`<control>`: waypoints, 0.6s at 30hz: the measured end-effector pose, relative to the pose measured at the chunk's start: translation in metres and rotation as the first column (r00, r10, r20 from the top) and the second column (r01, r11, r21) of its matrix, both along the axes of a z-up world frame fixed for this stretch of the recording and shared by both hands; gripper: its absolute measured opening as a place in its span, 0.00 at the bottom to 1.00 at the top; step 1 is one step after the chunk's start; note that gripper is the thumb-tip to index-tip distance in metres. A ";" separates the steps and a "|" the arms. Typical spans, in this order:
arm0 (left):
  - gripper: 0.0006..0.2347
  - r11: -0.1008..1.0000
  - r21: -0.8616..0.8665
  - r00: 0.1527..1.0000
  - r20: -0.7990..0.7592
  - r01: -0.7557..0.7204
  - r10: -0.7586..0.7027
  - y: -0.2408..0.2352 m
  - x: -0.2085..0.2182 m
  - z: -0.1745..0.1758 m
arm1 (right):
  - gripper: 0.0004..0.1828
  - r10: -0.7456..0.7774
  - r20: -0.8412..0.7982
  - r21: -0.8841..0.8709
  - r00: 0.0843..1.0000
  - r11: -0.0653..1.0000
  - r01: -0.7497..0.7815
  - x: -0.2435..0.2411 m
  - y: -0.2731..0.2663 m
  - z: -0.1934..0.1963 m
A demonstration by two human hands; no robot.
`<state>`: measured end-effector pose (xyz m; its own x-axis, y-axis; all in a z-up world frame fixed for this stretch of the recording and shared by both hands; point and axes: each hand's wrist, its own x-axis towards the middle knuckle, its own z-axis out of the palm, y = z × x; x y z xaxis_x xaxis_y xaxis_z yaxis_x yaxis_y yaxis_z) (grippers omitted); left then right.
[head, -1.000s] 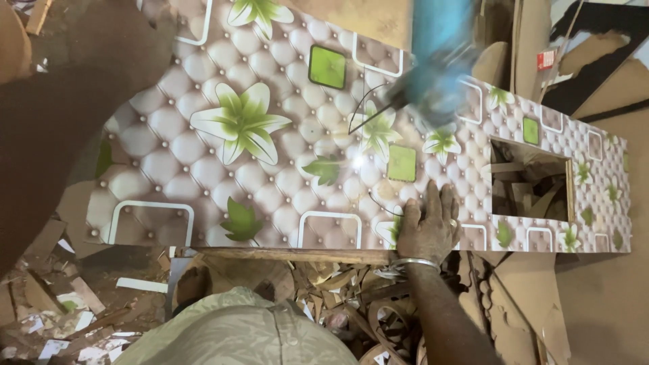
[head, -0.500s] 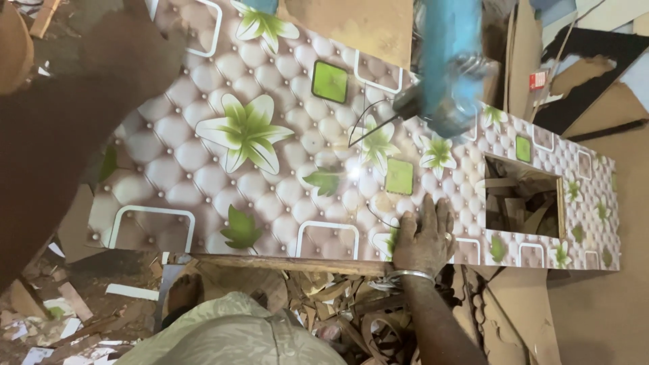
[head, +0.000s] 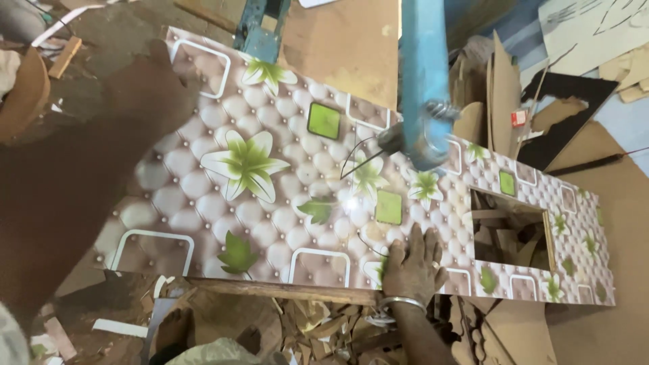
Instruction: Use a scroll saw to cut complex patterns and shapes into a decorative wooden panel.
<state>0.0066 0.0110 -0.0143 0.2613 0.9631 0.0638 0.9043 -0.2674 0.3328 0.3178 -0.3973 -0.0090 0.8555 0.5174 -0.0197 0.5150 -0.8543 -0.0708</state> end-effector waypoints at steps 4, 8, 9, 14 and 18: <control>0.23 0.815 0.577 0.997 0.005 0.057 -0.073 -0.009 -0.002 -0.019 | 0.37 0.000 0.001 0.010 1.000 1.000 0.000 -0.002 0.000 0.003; 0.09 0.856 0.476 0.978 -0.135 0.203 -0.157 -0.029 -0.007 -0.012 | 0.37 -0.036 -0.009 -0.002 0.999 0.999 0.036 -0.008 0.001 0.007; 0.07 0.855 0.459 0.968 -0.178 0.241 -0.177 -0.035 -0.010 -0.013 | 0.37 -0.040 -0.008 -0.011 0.999 0.999 0.040 -0.008 0.001 0.007; 0.08 0.829 0.495 0.959 -0.233 0.262 -0.163 -0.104 -0.027 0.012 | 0.37 -0.078 -0.030 -0.027 0.997 0.997 0.077 -0.016 0.005 0.018; 0.22 0.915 0.341 0.948 -0.300 0.214 -0.110 -0.169 -0.043 0.022 | 0.37 -0.094 -0.057 -0.101 0.994 0.991 0.087 -0.020 0.007 0.029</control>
<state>-0.0368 -0.1582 0.0074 0.4690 0.8281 0.3070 0.8785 -0.4731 -0.0660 0.2982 -0.3908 0.0203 0.8944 0.4308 -0.1204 0.4325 -0.9015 -0.0133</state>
